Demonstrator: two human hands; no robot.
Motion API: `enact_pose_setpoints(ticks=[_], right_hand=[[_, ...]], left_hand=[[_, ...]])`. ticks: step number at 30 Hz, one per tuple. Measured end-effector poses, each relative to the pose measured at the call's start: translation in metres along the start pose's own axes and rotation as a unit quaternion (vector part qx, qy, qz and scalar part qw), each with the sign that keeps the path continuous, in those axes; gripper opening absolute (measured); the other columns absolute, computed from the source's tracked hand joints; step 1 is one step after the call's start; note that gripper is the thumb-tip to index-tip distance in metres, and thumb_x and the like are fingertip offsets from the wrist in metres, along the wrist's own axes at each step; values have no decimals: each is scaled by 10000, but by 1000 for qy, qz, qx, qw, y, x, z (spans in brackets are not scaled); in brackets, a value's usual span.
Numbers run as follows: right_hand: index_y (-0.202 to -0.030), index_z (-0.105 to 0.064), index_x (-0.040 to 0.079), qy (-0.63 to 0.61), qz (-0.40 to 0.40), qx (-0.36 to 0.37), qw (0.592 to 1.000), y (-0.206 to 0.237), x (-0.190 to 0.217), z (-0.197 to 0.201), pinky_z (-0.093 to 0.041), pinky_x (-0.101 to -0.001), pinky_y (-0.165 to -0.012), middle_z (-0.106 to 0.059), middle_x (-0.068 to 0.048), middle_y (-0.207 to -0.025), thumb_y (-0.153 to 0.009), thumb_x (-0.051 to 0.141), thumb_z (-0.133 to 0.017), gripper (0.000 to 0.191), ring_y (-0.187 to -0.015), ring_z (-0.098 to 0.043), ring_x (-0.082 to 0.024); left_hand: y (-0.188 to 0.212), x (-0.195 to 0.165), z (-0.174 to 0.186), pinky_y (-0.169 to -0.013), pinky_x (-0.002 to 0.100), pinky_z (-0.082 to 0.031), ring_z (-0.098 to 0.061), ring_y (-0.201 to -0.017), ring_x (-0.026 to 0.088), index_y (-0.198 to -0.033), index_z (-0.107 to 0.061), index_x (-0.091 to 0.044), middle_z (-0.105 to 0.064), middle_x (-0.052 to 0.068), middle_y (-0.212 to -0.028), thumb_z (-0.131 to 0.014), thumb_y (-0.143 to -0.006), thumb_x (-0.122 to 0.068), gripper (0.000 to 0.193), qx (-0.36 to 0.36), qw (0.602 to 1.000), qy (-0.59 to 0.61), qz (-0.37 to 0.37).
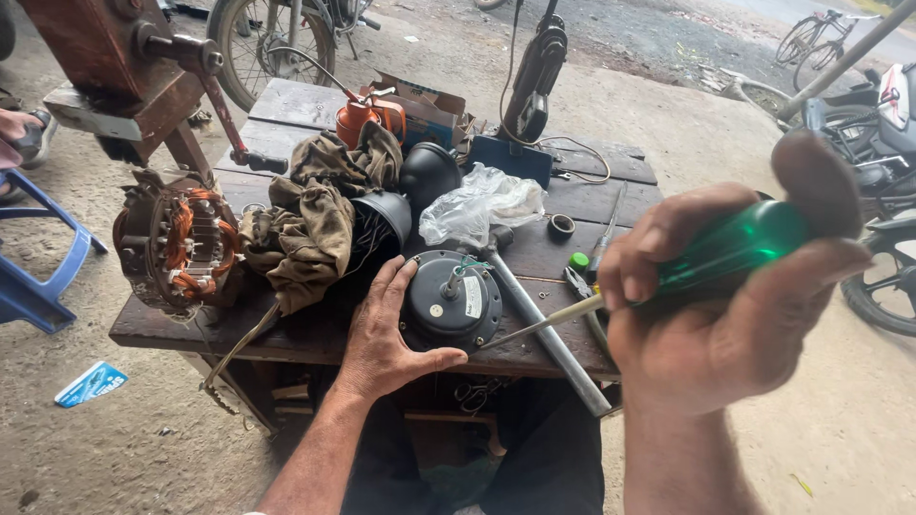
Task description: The person uses a screwdriver to tighten screws on the base of a small electric motor, then uses a hammer to tap the motor housing. The person continues to adjust and tighten components on the motor.
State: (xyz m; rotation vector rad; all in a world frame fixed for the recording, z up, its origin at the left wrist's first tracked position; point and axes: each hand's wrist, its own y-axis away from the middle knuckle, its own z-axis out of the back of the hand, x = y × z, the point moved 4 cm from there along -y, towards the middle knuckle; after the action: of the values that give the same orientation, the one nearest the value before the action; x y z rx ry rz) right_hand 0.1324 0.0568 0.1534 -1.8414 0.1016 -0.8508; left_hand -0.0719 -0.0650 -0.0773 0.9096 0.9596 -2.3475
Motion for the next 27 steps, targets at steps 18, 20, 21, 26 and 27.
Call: enact_pose_setpoints(ticks=[18, 20, 21, 26, 27], right_hand=[[-1326, -480, 137, -16, -10, 9, 1000, 5, -6, 0, -457, -355, -380, -643, -190, -761, -1122, 515, -387, 440, -441, -528, -202], [-1358, -484, 154, -34, -15, 30, 999, 6, -4, 3, -479, -357, -439, -647, -179, -812, -1175, 524, -364, 429, -500, -550, -212], [-1364, -486, 161, -34, -15, 33, 999, 8, -2, 4, -484, -356, -448, -648, -177, -815, -1181, 528, -357, 430, -507, -555, -213], [-1349, -506, 116, -29, -22, 8, 999, 11, -7, 8, -478, -354, -436, -664, -211, -779, -1159, 516, -358, 467, -477, -543, -207], [-1347, -510, 103, -43, -26, 10, 999, 10, -9, 7, -483, -356, -455, -671, -216, -801, -1176, 508, -361, 464, -498, -550, -209]], left_hand=[[0, 1, -5, -1173, 544, -384, -371, -1476, 351, -1537, -397, -128, -335, 165, -1600, -893, -461, -763, 1344, -5, 1000, -10, -4], [0, 2, -6, -1176, 542, -387, -374, -1480, 348, -1538, -401, -132, -338, 161, -1603, -889, -462, -765, 1341, -6, 1000, -8, 0], [0, 2, -7, -1177, 538, -391, -378, -1480, 343, -1537, -404, -138, -340, 155, -1606, -886, -458, -767, 1338, -4, 1000, -4, 5], [-1, 3, -10, -1170, 536, -396, -389, -1469, 333, -1533, -400, -148, -338, 147, -1609, -872, -449, -782, 1342, 2, 1000, 0, 12], [-1, 3, -10, -1171, 543, -387, -381, -1473, 339, -1535, -401, -145, -339, 149, -1607, -875, -452, -779, 1342, 0, 1000, -7, 7]])
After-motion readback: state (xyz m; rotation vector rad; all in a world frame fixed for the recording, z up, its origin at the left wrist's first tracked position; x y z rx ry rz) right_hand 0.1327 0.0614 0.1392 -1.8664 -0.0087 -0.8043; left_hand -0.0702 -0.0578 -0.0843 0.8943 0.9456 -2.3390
